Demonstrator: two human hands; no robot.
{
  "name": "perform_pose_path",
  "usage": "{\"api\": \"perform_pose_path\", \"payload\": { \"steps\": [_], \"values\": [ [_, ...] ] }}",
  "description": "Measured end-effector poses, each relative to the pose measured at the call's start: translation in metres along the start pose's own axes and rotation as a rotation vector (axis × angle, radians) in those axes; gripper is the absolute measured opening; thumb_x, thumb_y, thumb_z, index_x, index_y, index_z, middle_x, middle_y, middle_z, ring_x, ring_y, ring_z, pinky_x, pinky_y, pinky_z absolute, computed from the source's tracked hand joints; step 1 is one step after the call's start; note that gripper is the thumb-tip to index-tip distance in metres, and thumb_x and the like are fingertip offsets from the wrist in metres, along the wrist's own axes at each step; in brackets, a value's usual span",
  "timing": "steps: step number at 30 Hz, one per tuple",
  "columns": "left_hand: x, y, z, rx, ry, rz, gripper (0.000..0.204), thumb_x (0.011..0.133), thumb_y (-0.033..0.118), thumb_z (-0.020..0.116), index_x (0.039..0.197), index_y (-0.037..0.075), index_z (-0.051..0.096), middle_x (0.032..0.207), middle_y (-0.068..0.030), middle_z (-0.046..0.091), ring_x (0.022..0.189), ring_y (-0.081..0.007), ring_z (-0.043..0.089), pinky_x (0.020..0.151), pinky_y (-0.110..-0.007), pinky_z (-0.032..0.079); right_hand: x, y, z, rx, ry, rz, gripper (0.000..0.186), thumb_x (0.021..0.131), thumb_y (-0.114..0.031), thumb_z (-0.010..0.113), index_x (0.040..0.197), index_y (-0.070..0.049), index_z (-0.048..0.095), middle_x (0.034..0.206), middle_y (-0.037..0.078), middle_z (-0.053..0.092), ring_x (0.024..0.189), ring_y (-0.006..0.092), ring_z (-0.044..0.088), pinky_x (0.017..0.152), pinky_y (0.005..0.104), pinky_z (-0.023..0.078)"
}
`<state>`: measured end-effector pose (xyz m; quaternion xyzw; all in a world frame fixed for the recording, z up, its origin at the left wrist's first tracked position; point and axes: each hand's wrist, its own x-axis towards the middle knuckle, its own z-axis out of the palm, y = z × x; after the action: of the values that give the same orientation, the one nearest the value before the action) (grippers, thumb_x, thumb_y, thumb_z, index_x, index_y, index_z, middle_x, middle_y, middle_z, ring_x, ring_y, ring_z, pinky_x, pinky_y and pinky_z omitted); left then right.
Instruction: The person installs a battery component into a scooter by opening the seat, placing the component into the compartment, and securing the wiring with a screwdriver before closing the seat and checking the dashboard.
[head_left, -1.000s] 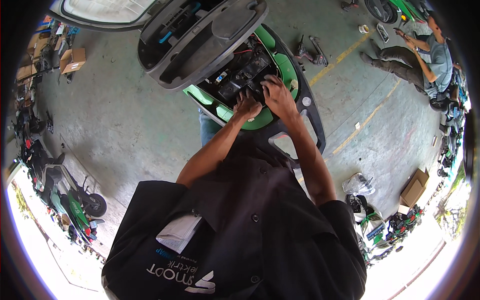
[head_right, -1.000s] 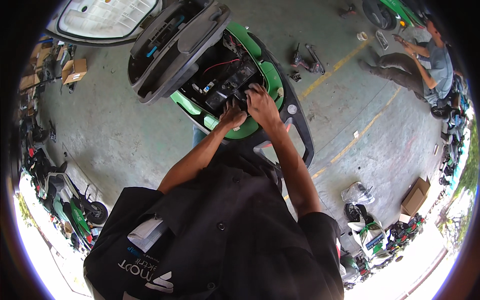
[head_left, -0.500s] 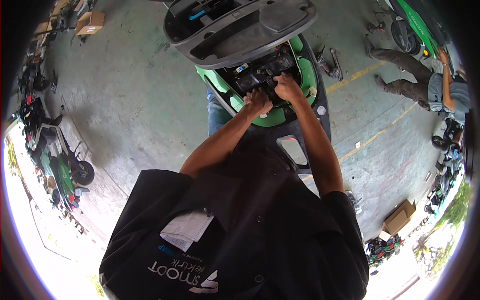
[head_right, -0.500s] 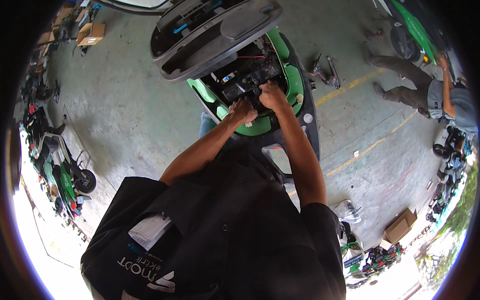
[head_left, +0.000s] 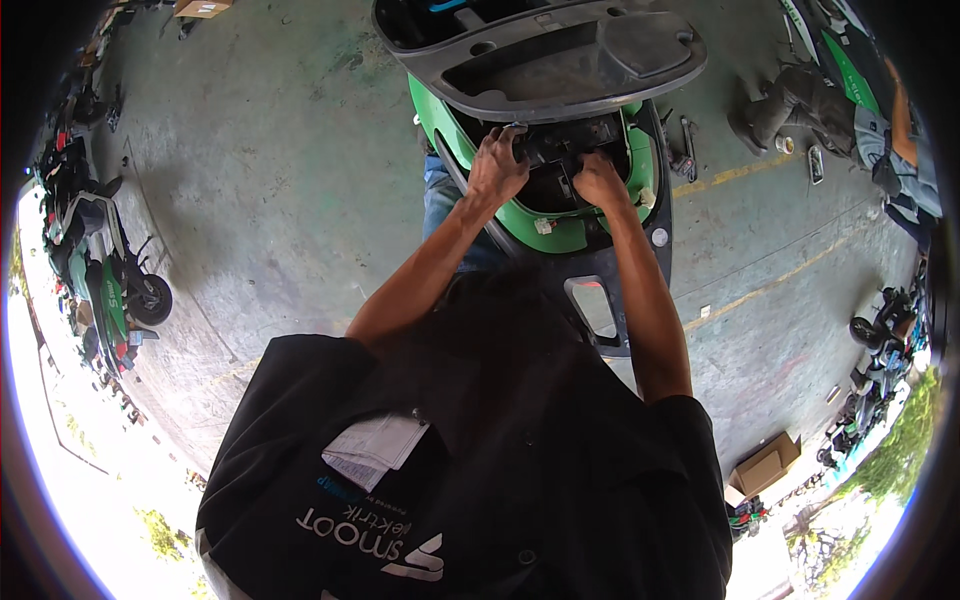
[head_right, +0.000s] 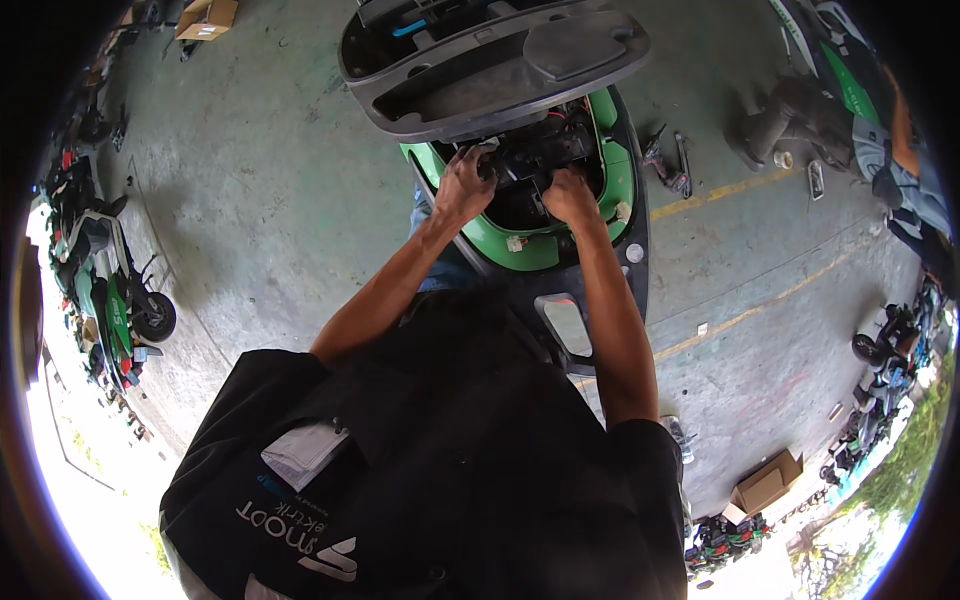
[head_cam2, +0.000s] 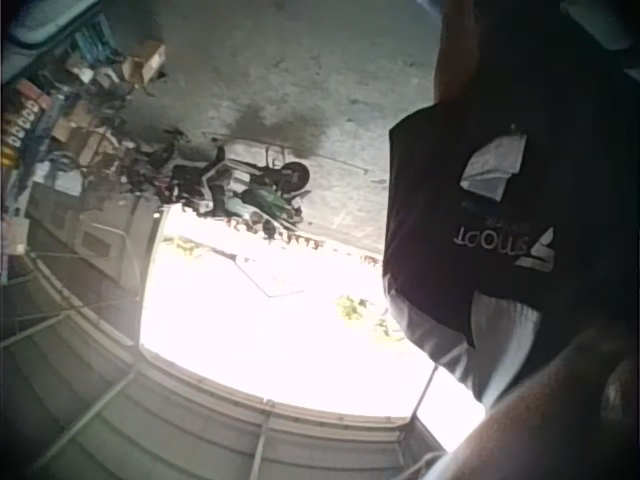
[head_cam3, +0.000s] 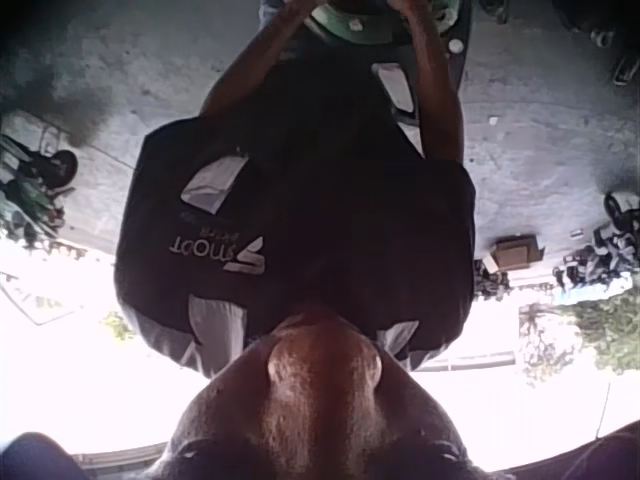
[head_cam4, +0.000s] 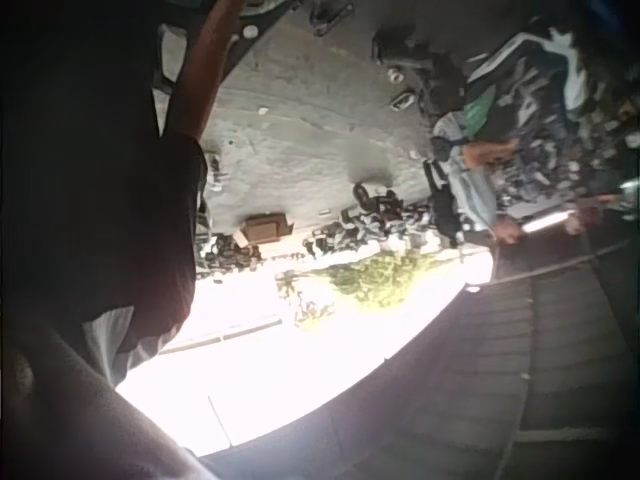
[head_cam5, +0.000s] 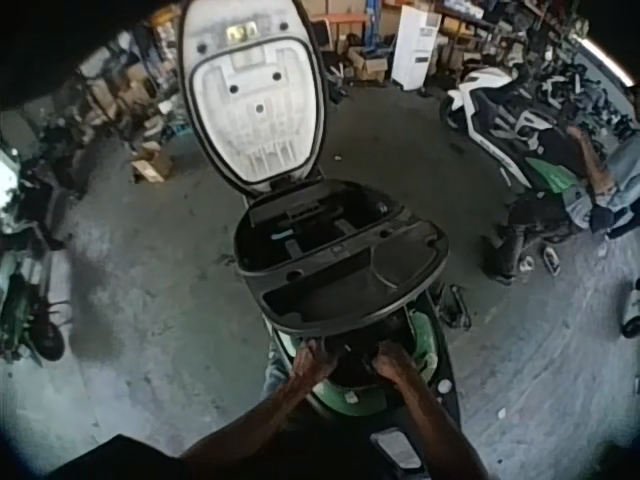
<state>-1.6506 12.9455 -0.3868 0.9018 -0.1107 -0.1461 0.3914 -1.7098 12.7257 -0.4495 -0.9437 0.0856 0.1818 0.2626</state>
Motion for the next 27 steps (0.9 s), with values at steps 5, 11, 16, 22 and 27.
{"api": "perform_pose_path", "payload": {
  "steps": [5,11,16,22,27],
  "values": [
    [0.061,0.010,0.003,0.080,-0.344,0.008,0.038,0.093,0.032,0.055,0.120,0.006,0.066,0.119,-0.0210,0.066,0.113,-0.0352,0.061,0.100,-0.042,0.047,-0.039,-0.080,-0.015,0.218,0.407,0.128,0.030,0.074,-0.006,0.059,0.101,0.004,0.066,0.101,0.023,0.066,0.087,0.0422,0.063,0.086,0.0476,0.052],
    [0.109,-0.030,0.041,0.110,-0.565,0.077,0.054,0.099,0.046,0.042,0.136,0.008,0.056,0.138,-0.0201,0.055,0.128,-0.0344,0.052,0.109,-0.039,0.038,-0.039,-0.152,0.036,1.818,0.185,0.766,0.062,0.081,-0.001,0.058,0.140,0.001,0.040,0.122,0.016,0.055,0.115,0.0271,0.054,0.099,0.0435,0.043],
    [0.110,-0.010,0.065,-0.170,-0.765,-0.187,0.056,0.101,0.043,0.038,0.146,0.010,0.045,0.146,-0.0165,0.049,0.134,-0.0294,0.049,0.113,-0.035,0.035,-0.032,-0.126,0.033,1.871,0.191,0.846,0.087,0.078,-0.018,0.067,0.151,0.003,0.023,0.165,0.019,-0.006,0.151,0.0301,-0.014,0.118,0.0467,-0.008],
    [0.128,0.004,0.054,-0.446,-1.037,-0.633,0.062,0.096,0.057,0.044,0.131,0.007,0.055,0.115,-0.0108,0.068,0.094,-0.0238,0.068,0.078,-0.037,0.054,0.004,-0.162,0.026,1.909,0.535,0.928,0.077,0.072,-0.017,0.072,0.138,-0.001,0.036,0.138,0.014,0.047,0.134,0.0256,0.038,0.115,0.0436,0.023],
    [0.143,0.027,0.035,-0.446,-1.241,-0.877,0.057,0.096,0.060,0.046,0.127,0.014,0.058,0.110,-0.0084,0.071,0.082,-0.0217,0.070,0.062,-0.035,0.053,0.025,-0.161,0.049,1.649,0.657,1.094,0.083,0.073,-0.027,0.074,0.139,0.003,0.034,0.128,0.022,0.057,0.121,0.0315,0.055,0.105,0.0381,0.041]
  ]
}}
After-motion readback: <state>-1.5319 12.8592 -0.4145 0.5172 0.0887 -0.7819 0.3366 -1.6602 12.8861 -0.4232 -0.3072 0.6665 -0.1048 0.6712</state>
